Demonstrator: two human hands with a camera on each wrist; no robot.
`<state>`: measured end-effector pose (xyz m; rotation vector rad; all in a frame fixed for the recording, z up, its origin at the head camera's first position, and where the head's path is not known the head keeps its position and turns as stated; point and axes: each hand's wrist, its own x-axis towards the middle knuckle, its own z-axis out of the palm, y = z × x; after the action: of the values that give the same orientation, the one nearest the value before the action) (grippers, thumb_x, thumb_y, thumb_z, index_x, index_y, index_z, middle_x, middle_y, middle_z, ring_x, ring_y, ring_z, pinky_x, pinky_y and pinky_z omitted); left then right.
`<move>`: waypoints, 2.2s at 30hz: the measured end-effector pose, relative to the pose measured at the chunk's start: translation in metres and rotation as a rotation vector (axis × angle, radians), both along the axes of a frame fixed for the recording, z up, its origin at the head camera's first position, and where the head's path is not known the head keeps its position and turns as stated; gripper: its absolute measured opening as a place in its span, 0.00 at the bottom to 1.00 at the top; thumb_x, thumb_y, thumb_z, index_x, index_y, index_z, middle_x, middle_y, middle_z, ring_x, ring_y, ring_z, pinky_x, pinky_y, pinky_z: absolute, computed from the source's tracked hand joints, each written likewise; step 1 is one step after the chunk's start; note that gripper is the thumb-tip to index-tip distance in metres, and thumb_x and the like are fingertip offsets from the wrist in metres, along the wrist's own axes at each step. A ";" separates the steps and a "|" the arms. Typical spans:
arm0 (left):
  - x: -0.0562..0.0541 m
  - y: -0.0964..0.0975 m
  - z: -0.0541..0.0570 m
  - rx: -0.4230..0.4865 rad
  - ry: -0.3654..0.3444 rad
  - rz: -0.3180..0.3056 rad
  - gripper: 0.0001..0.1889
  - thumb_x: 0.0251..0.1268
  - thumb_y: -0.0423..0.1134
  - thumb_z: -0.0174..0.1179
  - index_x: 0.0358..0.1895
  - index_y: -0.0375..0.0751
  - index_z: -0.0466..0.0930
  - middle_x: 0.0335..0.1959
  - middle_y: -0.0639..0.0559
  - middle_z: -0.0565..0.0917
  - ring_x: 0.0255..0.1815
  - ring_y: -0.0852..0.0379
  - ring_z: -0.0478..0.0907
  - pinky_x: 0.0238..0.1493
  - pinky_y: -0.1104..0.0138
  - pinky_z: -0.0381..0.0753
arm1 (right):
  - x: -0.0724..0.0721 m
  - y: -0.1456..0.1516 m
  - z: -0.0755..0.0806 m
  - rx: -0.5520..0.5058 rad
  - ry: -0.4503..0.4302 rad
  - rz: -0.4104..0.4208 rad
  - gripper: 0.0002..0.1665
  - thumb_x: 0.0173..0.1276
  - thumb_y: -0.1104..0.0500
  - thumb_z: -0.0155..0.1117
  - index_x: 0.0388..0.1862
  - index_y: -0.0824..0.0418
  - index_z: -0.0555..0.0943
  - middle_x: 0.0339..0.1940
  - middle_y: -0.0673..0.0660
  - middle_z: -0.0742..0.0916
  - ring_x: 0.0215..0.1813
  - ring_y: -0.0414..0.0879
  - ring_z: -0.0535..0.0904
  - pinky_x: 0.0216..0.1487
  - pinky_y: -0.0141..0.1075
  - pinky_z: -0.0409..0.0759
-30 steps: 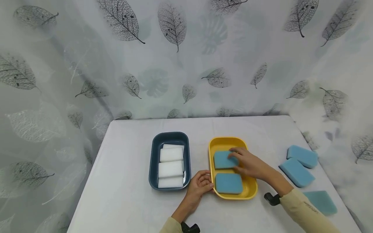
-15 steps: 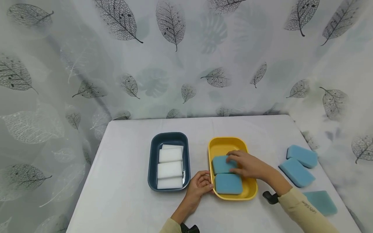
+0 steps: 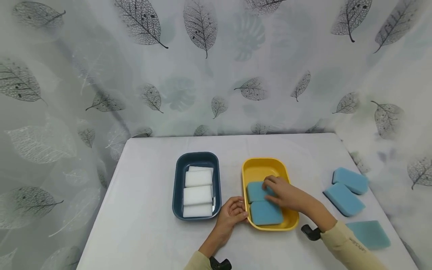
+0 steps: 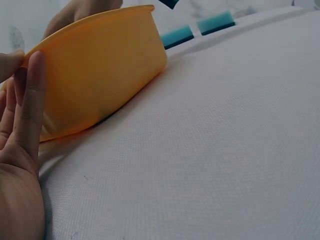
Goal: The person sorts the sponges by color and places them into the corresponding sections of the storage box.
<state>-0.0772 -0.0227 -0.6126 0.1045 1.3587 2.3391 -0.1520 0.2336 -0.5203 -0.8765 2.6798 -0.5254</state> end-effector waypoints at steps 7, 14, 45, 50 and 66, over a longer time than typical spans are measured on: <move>0.000 0.001 -0.001 -0.002 -0.006 0.003 0.32 0.66 0.26 0.67 0.72 0.30 0.64 0.46 0.55 0.79 0.41 0.64 0.81 0.45 0.71 0.90 | 0.009 -0.004 0.000 0.008 -0.047 -0.068 0.17 0.74 0.49 0.69 0.52 0.54 0.73 0.58 0.57 0.77 0.53 0.48 0.73 0.57 0.48 0.82; 0.001 0.004 0.001 0.006 -0.010 -0.001 0.33 0.66 0.27 0.67 0.72 0.31 0.64 0.46 0.55 0.80 0.42 0.64 0.81 0.46 0.71 0.90 | 0.023 -0.011 -0.002 -0.047 -0.084 -0.192 0.23 0.73 0.51 0.70 0.56 0.61 0.71 0.65 0.65 0.76 0.60 0.55 0.75 0.67 0.57 0.80; 0.002 0.002 0.002 -0.015 -0.023 0.013 0.33 0.65 0.26 0.68 0.72 0.30 0.65 0.46 0.54 0.80 0.41 0.64 0.81 0.45 0.70 0.90 | 0.023 0.017 0.002 -0.210 0.253 -0.242 0.09 0.75 0.68 0.63 0.50 0.60 0.84 0.67 0.66 0.82 0.68 0.64 0.75 0.67 0.63 0.80; 0.003 0.003 0.001 -0.005 -0.016 0.019 0.32 0.65 0.25 0.68 0.71 0.29 0.66 0.45 0.55 0.80 0.40 0.64 0.81 0.44 0.71 0.90 | 0.026 0.049 -0.004 -0.172 0.355 -0.302 0.14 0.74 0.68 0.64 0.56 0.63 0.83 0.68 0.67 0.80 0.69 0.65 0.72 0.65 0.65 0.78; 0.004 0.001 0.003 -0.004 -0.026 0.018 0.31 0.65 0.25 0.67 0.70 0.29 0.67 0.45 0.54 0.80 0.39 0.63 0.81 0.44 0.70 0.90 | 0.046 0.166 -0.029 0.078 0.122 -0.830 0.39 0.85 0.48 0.41 0.80 0.74 0.51 0.73 0.91 0.52 0.72 0.95 0.43 0.61 0.88 0.49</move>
<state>-0.0736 -0.0218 -0.6098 0.0601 1.3567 2.3446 -0.1062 0.3997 -0.5492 0.2836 3.0687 -0.5241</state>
